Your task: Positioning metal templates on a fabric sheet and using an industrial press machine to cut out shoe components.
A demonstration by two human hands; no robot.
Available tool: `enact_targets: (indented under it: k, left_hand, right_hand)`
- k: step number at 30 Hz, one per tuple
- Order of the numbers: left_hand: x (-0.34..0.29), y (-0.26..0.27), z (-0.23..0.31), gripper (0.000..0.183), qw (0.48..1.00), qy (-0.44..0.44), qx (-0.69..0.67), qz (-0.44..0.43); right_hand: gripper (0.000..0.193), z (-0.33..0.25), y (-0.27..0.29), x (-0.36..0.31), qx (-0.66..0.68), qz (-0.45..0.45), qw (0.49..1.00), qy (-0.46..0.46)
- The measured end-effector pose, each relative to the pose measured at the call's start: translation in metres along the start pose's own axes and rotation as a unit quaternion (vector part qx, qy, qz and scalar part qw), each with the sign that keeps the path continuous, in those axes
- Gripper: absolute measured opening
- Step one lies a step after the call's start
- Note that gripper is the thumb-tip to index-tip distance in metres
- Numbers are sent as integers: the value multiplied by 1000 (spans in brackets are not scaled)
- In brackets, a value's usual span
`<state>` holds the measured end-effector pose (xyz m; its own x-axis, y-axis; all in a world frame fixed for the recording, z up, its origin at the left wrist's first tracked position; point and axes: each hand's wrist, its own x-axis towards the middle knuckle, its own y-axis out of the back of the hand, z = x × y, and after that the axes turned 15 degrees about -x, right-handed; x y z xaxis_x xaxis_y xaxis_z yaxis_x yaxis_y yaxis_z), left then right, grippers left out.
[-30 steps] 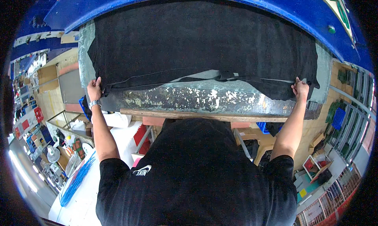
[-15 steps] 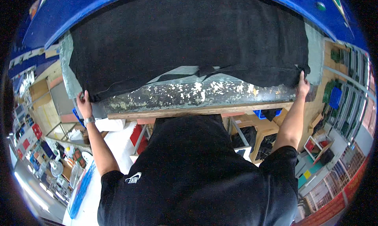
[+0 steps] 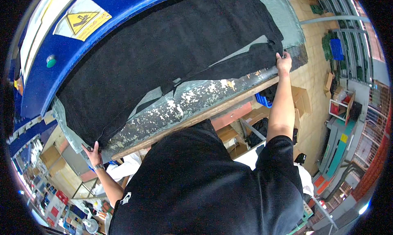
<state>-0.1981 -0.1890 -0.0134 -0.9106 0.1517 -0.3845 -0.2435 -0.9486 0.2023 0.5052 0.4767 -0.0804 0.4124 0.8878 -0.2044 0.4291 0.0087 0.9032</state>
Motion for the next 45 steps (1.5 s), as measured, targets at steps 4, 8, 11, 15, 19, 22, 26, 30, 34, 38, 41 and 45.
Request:
enact_targets:
  k: [4, 8, 11, 15, 19, 22, 26, 30, 34, 38, 41, 45]
  left_hand:
    - [6, 16, 5, 85, 990, 47, -46, -128]
    - [-2, 80, 46, 85, 978, 106, 30, -180]
    - [20, 69, 50, 80, 958, 163, 137, -193]
    - [61, 92, 25, 71, 893, 44, 432, -122]
    - [20, 3, 42, 51, 874, -157, 456, -67]
    - [-14, -53, 40, 45, 865, -283, 396, -121]
    - [-102, -184, 54, 38, 891, -274, 304, -196]
    - [-186, -315, 47, 33, 859, -320, 303, -260]
    - [-263, -440, 48, 33, 903, -89, 199, -371]
    - [-300, -535, 9, 47, 855, 43, 87, -510]
    - [-322, -574, 4, 50, 844, 111, 92, -517]
    - [-343, -601, -7, 63, 814, 138, 66, -560]
  right_hand:
    - [42, 83, 52, -1, -183, 109, 973, 91]
    - [45, 95, 60, -45, -90, 37, 995, 18]
    - [41, 126, 95, -38, -218, 150, 963, 51]
    - [41, 81, 79, -39, -199, 78, 974, 81]
    - [39, 12, 86, -30, -148, 91, 968, 182]
    - [41, -46, 75, 11, -149, 90, 961, 216]
    - [49, -127, 32, 100, -153, 42, 957, 244]
    - [56, -227, -19, 156, -196, 38, 936, 288]
    - [67, -320, -69, 150, -213, 41, 916, 338]
    - [66, -352, -120, 183, -211, 203, 828, 479]
    - [65, -360, -149, 204, -287, 294, 760, 503]
    - [63, -344, -162, 281, -381, 424, 647, 506]
